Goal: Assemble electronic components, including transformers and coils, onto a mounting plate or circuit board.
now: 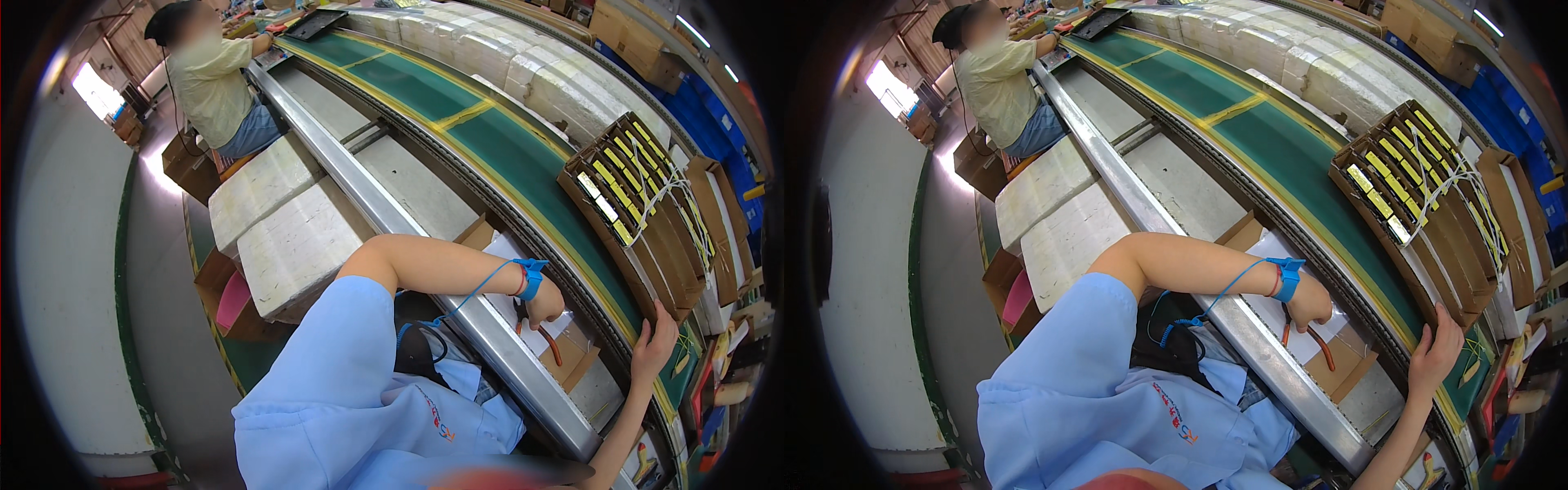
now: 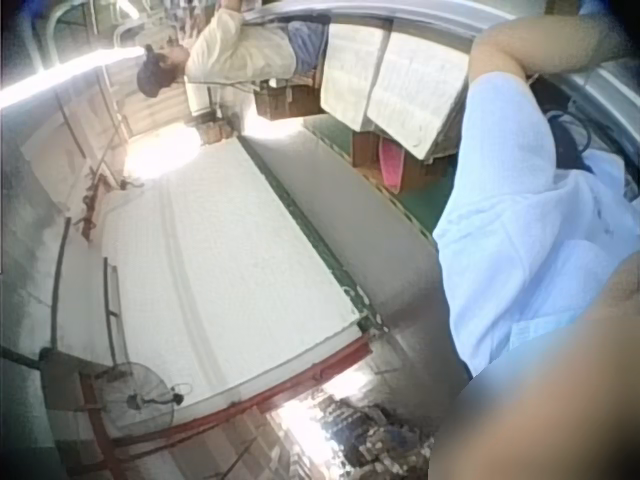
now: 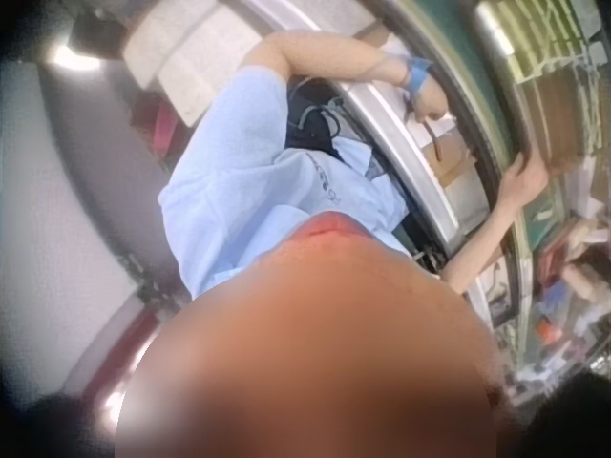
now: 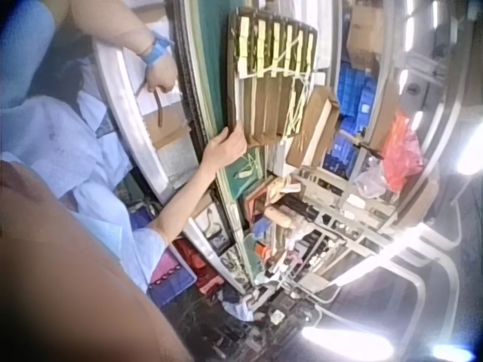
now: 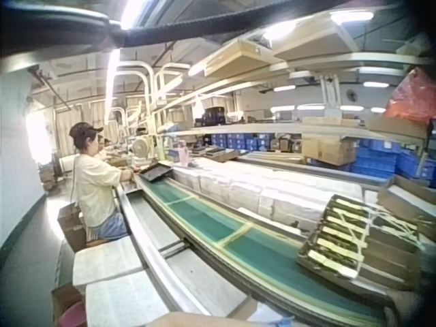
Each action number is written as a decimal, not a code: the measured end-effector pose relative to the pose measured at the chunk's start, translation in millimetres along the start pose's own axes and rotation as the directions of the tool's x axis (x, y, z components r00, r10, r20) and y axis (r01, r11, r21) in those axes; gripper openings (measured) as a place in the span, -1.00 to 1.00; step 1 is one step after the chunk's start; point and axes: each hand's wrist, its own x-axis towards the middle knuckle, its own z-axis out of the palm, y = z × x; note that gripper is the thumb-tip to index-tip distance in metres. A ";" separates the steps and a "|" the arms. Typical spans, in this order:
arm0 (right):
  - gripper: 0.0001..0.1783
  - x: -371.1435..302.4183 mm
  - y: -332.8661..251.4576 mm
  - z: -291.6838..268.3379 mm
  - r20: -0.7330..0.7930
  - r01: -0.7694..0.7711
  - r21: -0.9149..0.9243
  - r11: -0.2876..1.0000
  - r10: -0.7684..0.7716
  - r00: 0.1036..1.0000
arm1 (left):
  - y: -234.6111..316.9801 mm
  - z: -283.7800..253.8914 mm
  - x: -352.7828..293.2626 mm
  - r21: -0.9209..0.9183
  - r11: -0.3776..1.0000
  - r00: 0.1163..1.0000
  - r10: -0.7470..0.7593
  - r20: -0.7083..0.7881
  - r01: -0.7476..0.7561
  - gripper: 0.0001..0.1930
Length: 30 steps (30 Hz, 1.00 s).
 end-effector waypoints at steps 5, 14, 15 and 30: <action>-0.54 -0.3 -0.1 -0.1 -0.006 0.005 0.003 1.000 -0.005 1.000 | -0.7 1.6 0.3 -0.014 1.000 1.000 0.001 -0.009 -0.001 -0.55; -0.55 2.7 -1.3 0.9 -0.008 0.006 0.013 1.000 -0.005 1.000 | -0.9 -0.9 -3.4 -0.023 0.999 1.000 -0.022 -0.004 0.021 -0.53; -0.55 2.7 -1.5 0.5 -0.005 0.002 0.017 1.000 -0.002 1.000 | -0.6 -1.6 -3.4 -0.028 0.999 1.000 -0.026 0.002 0.026 -0.53; -0.53 0.5 -0.2 0.5 -0.001 -0.006 0.003 1.000 0.006 1.000 | 1.7 -1.4 -6.1 -0.027 1.000 1.000 -0.011 -0.020 0.011 -0.51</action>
